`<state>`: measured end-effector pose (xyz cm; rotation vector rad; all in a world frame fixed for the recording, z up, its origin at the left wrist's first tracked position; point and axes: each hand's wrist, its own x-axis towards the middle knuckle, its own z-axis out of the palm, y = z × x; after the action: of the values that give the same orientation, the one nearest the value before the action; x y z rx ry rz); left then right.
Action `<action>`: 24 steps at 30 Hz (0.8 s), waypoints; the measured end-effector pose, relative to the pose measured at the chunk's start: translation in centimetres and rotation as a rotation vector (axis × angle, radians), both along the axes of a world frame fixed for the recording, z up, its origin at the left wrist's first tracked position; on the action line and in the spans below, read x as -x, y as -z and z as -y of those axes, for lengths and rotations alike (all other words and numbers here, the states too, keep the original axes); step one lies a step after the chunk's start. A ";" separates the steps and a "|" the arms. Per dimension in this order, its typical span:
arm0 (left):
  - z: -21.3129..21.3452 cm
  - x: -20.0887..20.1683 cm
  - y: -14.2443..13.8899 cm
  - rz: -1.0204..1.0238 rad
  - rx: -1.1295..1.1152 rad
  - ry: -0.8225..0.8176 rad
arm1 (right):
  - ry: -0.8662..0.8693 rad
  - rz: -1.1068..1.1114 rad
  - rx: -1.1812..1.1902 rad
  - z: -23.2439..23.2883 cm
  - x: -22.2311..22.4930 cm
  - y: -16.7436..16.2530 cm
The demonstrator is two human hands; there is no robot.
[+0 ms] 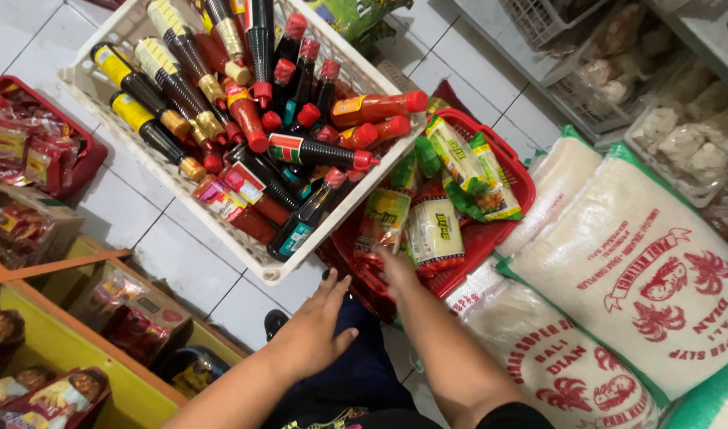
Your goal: The person reorganizes and tidies retail packages of instant noodles on grocery store shelves, aligning products forward by hand.
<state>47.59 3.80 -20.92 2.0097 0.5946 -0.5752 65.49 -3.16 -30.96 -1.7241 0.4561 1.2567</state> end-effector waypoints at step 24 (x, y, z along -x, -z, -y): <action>0.1 20.6 -20.2 0.779 -0.681 -0.834 | -1.029 1.329 -1.315 -5.4 6.6 -18.2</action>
<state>27.03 3.70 -0.74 2.0909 1.1045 0.9843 58.92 2.22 -12.79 -1.0854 -1.7853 0.3880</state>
